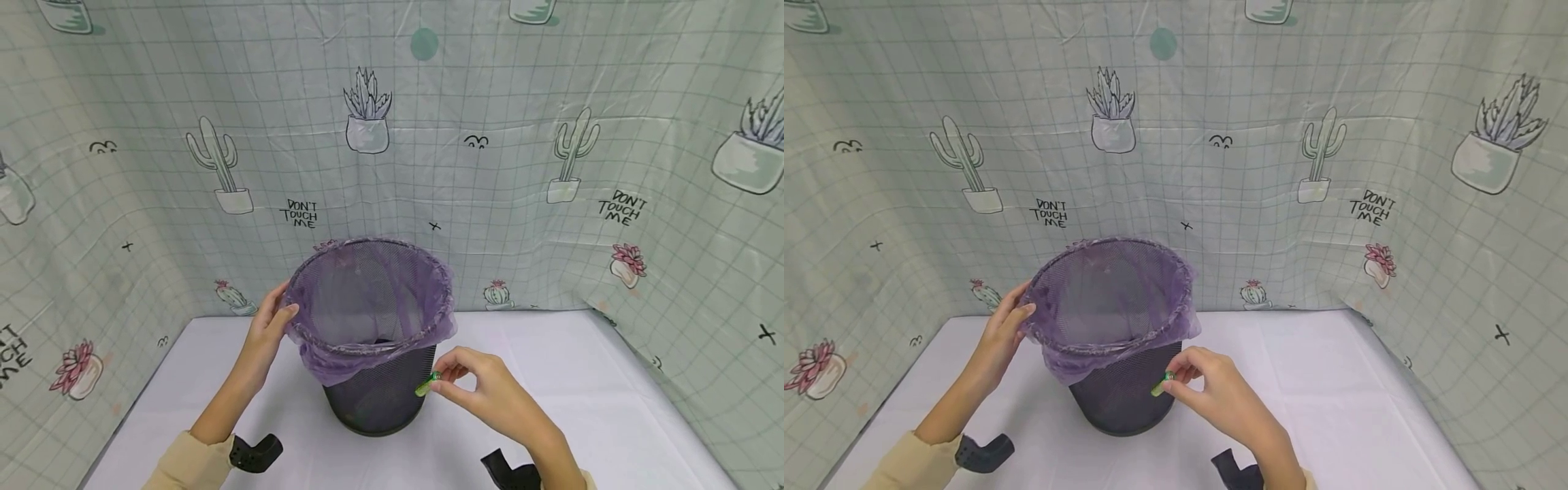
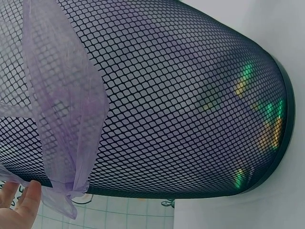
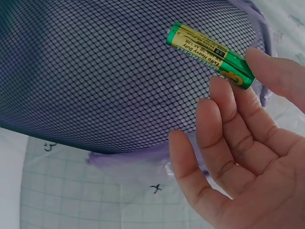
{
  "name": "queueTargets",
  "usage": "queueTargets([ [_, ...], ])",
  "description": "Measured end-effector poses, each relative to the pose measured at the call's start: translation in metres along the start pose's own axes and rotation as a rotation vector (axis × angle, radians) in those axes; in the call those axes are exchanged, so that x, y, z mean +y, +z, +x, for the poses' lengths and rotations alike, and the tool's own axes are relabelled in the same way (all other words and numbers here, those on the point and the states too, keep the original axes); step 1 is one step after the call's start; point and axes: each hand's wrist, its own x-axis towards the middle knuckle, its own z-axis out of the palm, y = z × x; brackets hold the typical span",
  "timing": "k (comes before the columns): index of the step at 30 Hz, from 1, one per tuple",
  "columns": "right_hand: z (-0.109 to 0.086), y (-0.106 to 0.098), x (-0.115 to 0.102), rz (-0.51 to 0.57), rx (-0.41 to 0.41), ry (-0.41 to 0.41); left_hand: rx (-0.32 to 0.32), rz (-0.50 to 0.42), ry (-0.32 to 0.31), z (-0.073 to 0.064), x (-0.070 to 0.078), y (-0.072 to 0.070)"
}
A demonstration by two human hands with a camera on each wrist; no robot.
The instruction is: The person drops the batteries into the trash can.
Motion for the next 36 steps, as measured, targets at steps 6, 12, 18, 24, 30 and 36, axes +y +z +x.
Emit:
queueTargets([
  [6,0.005,-0.01,-0.008,-0.009,0.033,-0.033,-0.004,0.005,0.0,0.0,0.0,0.0],
  [12,0.011,-0.02,-0.017,-0.025,0.067,-0.081,-0.004,0.007,-0.004,0.001,0.0,0.0],
  [18,0.019,-0.026,-0.025,-0.027,0.1,-0.151,0.001,0.006,-0.004,0.001,0.0,0.0],
  [24,0.029,-0.029,-0.03,0.002,0.133,-0.191,0.002,0.005,-0.004,0.001,0.0,0.0],
  [30,0.037,-0.029,-0.033,0.052,0.128,-0.153,0.001,-0.001,0.001,0.001,0.0,0.0],
  [36,0.044,-0.03,-0.036,0.087,0.128,-0.161,0.001,-0.003,0.003,0.001,-0.002,0.0],
])
